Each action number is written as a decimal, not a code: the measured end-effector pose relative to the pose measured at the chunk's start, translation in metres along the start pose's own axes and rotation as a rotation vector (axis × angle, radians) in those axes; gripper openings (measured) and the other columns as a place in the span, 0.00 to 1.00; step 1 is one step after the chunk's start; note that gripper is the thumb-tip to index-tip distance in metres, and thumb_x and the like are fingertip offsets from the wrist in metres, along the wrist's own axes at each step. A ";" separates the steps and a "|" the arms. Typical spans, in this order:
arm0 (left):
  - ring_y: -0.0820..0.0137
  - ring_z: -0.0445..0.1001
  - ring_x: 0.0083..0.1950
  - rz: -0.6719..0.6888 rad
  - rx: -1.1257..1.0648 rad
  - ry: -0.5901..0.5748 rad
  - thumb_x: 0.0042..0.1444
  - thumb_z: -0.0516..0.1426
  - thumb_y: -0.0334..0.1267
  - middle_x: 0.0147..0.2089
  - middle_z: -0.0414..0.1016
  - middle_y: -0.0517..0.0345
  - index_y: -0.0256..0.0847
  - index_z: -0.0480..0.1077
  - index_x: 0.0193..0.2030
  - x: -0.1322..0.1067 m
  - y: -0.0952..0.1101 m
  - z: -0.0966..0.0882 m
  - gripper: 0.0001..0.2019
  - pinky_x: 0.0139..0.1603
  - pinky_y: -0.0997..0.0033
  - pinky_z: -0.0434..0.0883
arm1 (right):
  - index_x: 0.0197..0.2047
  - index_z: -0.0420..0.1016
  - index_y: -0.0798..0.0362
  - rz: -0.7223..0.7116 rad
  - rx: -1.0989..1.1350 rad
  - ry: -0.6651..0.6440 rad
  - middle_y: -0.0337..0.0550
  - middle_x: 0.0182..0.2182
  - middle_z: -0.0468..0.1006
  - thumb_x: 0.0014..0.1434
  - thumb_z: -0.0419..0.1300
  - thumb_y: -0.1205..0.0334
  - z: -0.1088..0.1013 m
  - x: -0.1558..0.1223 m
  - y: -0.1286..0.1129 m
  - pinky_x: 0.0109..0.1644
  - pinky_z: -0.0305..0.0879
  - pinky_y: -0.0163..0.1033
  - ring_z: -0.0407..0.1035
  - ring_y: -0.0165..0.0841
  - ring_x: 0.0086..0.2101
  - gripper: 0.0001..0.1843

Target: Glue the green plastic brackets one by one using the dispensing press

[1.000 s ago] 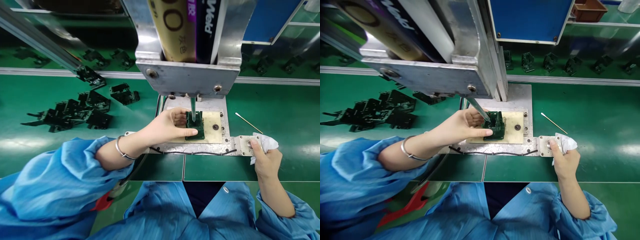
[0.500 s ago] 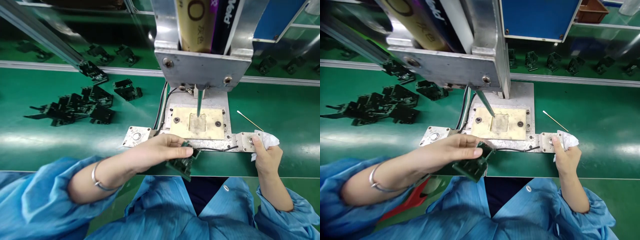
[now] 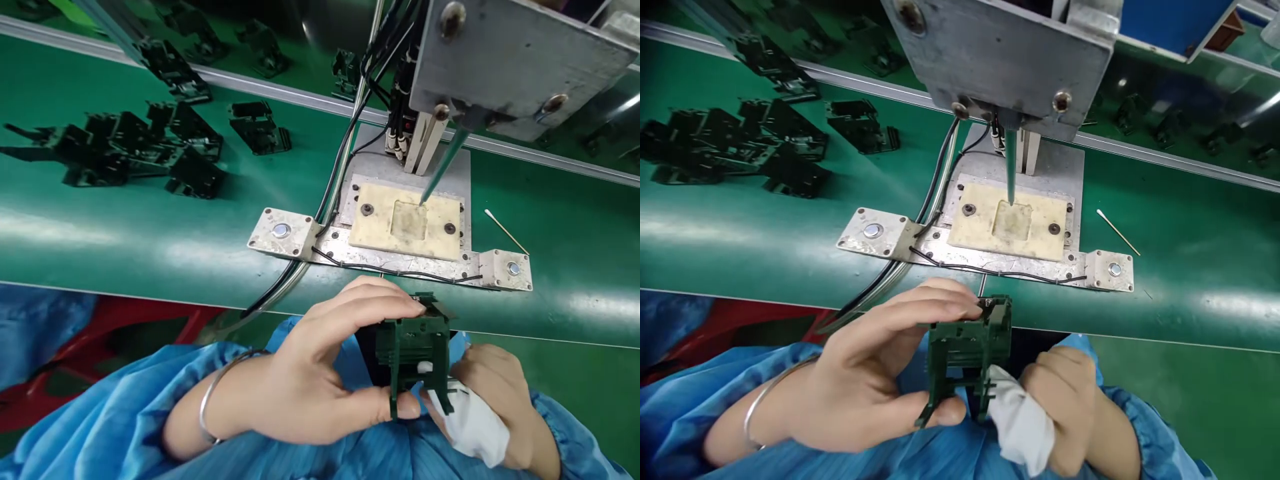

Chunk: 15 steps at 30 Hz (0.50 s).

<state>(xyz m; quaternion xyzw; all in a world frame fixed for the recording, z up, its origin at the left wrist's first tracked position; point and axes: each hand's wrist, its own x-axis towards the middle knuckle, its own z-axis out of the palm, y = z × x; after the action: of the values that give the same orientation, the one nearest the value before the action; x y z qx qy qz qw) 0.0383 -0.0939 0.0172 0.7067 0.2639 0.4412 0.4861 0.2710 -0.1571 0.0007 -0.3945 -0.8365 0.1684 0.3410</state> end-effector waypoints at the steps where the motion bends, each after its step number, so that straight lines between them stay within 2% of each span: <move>1: 0.56 0.78 0.53 0.021 0.008 -0.014 0.50 0.74 0.37 0.52 0.80 0.53 0.55 0.69 0.66 0.001 0.001 0.000 0.37 0.58 0.57 0.77 | 0.27 0.64 0.50 -0.031 0.017 0.004 0.35 0.20 0.64 0.68 0.53 0.67 0.002 0.007 -0.002 0.25 0.54 0.38 0.58 0.29 0.19 0.16; 5: 0.56 0.80 0.51 0.056 0.039 -0.034 0.50 0.74 0.36 0.51 0.81 0.52 0.54 0.69 0.66 -0.002 0.004 0.002 0.37 0.56 0.57 0.78 | 0.26 0.63 0.51 -0.144 0.017 0.071 0.38 0.20 0.63 0.72 0.42 0.68 0.007 0.017 0.003 0.25 0.50 0.40 0.57 0.32 0.21 0.22; 9: 0.59 0.80 0.51 0.053 0.030 -0.031 0.51 0.73 0.34 0.52 0.81 0.54 0.53 0.68 0.66 -0.006 0.003 0.003 0.37 0.57 0.59 0.77 | 0.26 0.63 0.50 -0.132 0.029 0.007 0.37 0.21 0.62 0.74 0.45 0.64 0.003 0.013 0.010 0.26 0.48 0.41 0.56 0.32 0.21 0.22; 12: 0.59 0.78 0.52 0.036 0.015 -0.025 0.52 0.72 0.33 0.52 0.80 0.53 0.51 0.68 0.66 -0.006 0.001 0.004 0.35 0.57 0.59 0.77 | 0.30 0.65 0.50 -0.118 0.037 0.048 0.36 0.20 0.62 0.74 0.48 0.64 0.002 0.014 0.010 0.24 0.46 0.42 0.54 0.32 0.20 0.18; 15: 0.60 0.77 0.50 0.064 -0.020 -0.014 0.51 0.72 0.32 0.49 0.80 0.52 0.46 0.69 0.64 -0.003 0.000 0.005 0.34 0.55 0.61 0.77 | 0.33 0.66 0.50 -0.091 0.019 0.030 0.36 0.19 0.64 0.74 0.48 0.62 0.006 0.016 0.008 0.23 0.50 0.41 0.56 0.31 0.19 0.16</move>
<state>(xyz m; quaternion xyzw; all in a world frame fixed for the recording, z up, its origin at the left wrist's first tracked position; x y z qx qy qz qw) 0.0416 -0.0988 0.0152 0.7129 0.2336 0.4542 0.4806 0.2639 -0.1396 -0.0004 -0.3552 -0.8467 0.1549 0.3646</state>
